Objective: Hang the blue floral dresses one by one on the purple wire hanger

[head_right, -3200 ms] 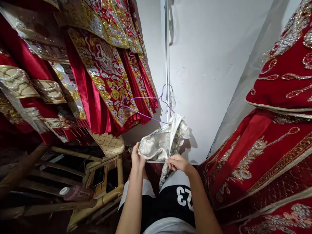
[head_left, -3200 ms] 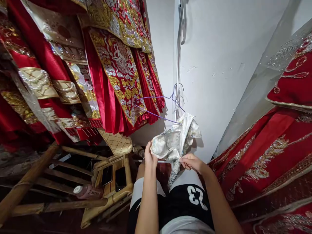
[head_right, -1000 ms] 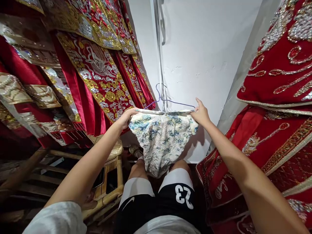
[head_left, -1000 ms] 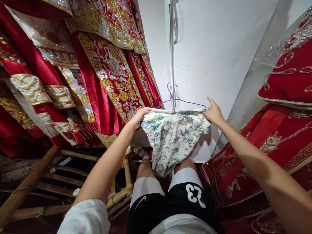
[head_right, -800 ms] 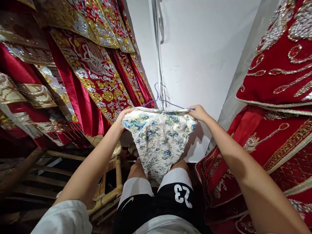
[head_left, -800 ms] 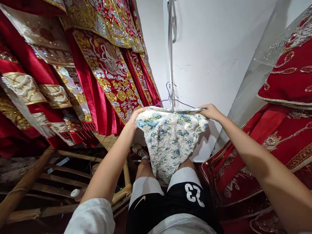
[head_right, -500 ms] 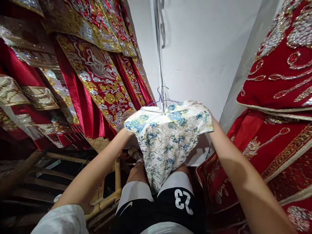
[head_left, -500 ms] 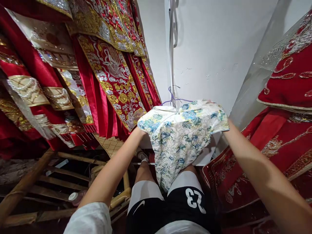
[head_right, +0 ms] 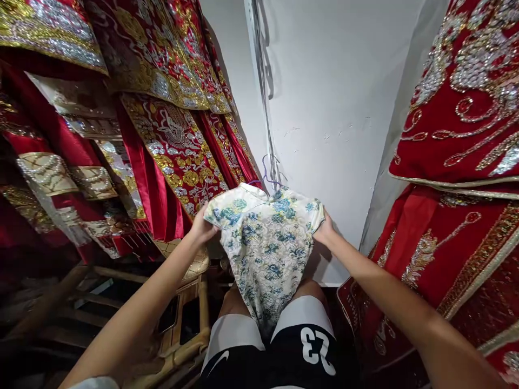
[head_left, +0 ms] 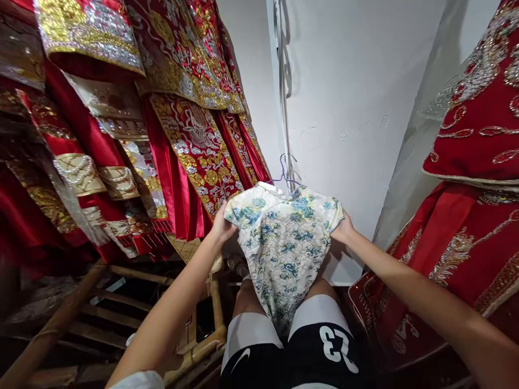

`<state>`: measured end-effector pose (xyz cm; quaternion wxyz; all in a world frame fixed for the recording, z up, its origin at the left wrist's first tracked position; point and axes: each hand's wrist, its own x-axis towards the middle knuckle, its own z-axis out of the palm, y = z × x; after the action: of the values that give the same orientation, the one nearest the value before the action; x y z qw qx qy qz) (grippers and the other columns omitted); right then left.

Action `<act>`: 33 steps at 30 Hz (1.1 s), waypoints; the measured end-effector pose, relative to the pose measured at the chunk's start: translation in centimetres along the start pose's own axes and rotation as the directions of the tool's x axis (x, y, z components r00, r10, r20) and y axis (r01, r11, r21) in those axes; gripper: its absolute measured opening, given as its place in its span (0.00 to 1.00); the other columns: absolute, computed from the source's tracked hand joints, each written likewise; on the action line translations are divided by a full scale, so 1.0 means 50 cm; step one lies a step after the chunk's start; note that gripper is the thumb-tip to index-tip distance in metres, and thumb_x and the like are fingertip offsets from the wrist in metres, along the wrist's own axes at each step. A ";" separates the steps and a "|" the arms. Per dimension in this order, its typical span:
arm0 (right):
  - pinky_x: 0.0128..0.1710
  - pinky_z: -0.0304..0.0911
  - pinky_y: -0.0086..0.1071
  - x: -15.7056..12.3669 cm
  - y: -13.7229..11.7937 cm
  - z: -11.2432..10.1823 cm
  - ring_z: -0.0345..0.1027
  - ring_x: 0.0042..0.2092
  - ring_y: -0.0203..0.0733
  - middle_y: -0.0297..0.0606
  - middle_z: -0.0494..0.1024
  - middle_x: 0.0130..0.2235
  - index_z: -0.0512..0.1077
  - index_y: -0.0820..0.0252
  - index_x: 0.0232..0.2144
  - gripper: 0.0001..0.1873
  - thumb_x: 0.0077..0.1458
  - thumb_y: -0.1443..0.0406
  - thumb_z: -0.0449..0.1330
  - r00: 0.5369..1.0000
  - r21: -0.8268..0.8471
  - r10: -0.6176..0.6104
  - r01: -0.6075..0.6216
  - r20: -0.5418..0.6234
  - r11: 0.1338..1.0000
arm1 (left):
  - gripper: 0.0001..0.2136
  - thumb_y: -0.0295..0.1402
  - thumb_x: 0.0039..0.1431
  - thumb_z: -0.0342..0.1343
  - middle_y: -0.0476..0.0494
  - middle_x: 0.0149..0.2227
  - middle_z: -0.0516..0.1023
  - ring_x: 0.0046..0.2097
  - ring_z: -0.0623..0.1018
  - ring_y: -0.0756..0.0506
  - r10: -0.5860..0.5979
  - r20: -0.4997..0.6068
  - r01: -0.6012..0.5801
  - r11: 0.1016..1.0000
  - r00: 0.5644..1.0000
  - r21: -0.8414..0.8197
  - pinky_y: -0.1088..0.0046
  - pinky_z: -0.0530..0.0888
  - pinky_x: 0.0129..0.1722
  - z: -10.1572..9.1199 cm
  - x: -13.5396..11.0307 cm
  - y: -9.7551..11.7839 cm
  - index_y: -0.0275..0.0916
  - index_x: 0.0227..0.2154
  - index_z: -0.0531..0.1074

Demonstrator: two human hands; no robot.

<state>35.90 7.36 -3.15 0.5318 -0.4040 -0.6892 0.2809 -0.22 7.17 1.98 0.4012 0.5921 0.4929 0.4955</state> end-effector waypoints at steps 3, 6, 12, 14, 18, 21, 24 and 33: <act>0.48 0.70 0.53 0.026 0.007 -0.018 0.75 0.48 0.61 0.53 0.82 0.43 0.75 0.61 0.51 0.46 0.60 0.35 0.36 0.993 0.217 0.110 -0.097 -0.046 0.971 | 0.30 0.60 0.61 0.47 0.38 0.34 0.83 0.39 0.82 0.38 -0.023 -0.045 0.017 0.992 0.999 -0.124 0.63 0.78 0.38 -0.029 0.007 0.022 0.37 0.43 0.78; 0.49 0.69 0.54 0.088 -0.029 -0.049 0.76 0.46 0.63 0.53 0.82 0.41 0.73 0.64 0.54 0.49 0.55 0.33 0.39 0.985 0.301 0.159 -0.131 -0.071 0.944 | 0.22 0.53 0.54 0.61 0.40 0.36 0.82 0.40 0.80 0.41 0.097 -0.034 -0.096 0.995 0.995 0.021 0.69 0.75 0.37 -0.033 0.025 0.056 0.37 0.38 0.78; 0.51 0.68 0.54 0.101 -0.189 -0.030 0.75 0.50 0.61 0.51 0.82 0.43 0.72 0.64 0.57 0.47 0.60 0.35 0.38 0.999 0.350 -0.042 0.029 0.031 0.936 | 0.17 0.48 0.59 0.58 0.44 0.34 0.79 0.38 0.76 0.43 0.364 0.124 -0.381 0.827 0.923 0.413 0.69 0.70 0.42 0.007 0.046 0.098 0.37 0.32 0.77; 0.51 0.69 0.52 0.042 -0.250 0.000 0.75 0.51 0.58 0.49 0.82 0.45 0.72 0.61 0.58 0.45 0.61 0.35 0.42 0.957 0.350 -0.195 0.111 0.215 0.930 | 0.17 0.49 0.60 0.57 0.45 0.31 0.78 0.36 0.75 0.44 0.402 0.053 -0.385 0.820 0.914 0.424 0.68 0.70 0.40 0.028 0.044 0.093 0.38 0.30 0.75; 0.59 0.64 0.46 -0.075 -0.346 0.038 0.70 0.58 0.51 0.43 0.76 0.58 0.73 0.51 0.59 0.34 0.61 0.40 0.55 0.547 0.302 -0.460 0.357 0.700 0.884 | 0.26 0.56 0.66 0.45 0.44 0.28 0.75 0.32 0.73 0.46 0.452 -0.257 -0.419 0.891 0.854 0.175 0.69 0.70 0.35 0.070 0.032 0.084 0.39 0.26 0.72; 0.65 0.58 0.48 -0.092 -0.357 0.050 0.64 0.64 0.49 0.41 0.71 0.63 0.69 0.46 0.62 0.27 0.63 0.50 0.59 0.560 0.078 -0.502 0.613 0.659 0.786 | 0.34 0.60 0.67 0.30 0.45 0.23 0.70 0.26 0.71 0.48 0.332 -0.370 -0.402 0.906 0.868 -0.130 0.71 0.68 0.29 0.099 0.022 0.104 0.41 0.25 0.69; 0.68 0.48 0.56 -0.062 -0.305 0.075 0.49 0.71 0.57 0.45 0.57 0.71 0.48 0.46 0.73 0.48 0.57 0.56 0.66 0.677 -0.273 -0.524 0.710 0.516 0.649 | 0.35 0.62 0.65 0.29 0.45 0.22 0.70 0.25 0.71 0.49 0.209 -0.243 -0.297 0.856 0.947 -0.423 0.72 0.70 0.28 0.133 0.001 0.142 0.40 0.25 0.70; 0.51 0.62 0.52 -0.025 -0.144 0.078 0.63 0.53 0.65 0.52 0.68 0.56 0.46 0.53 0.73 0.52 0.50 0.62 0.62 0.864 -0.680 -0.424 0.485 0.272 0.551 | 0.22 0.45 0.69 0.45 0.39 0.42 0.82 0.43 0.82 0.43 0.344 0.238 -0.338 0.939 0.908 -0.068 0.67 0.79 0.45 0.187 -0.069 0.131 0.34 0.52 0.75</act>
<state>30.43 2.76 1.02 0.3538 -0.3781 -0.8424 -0.1489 10.11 2.67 5.91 0.3739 0.7210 0.3219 0.4865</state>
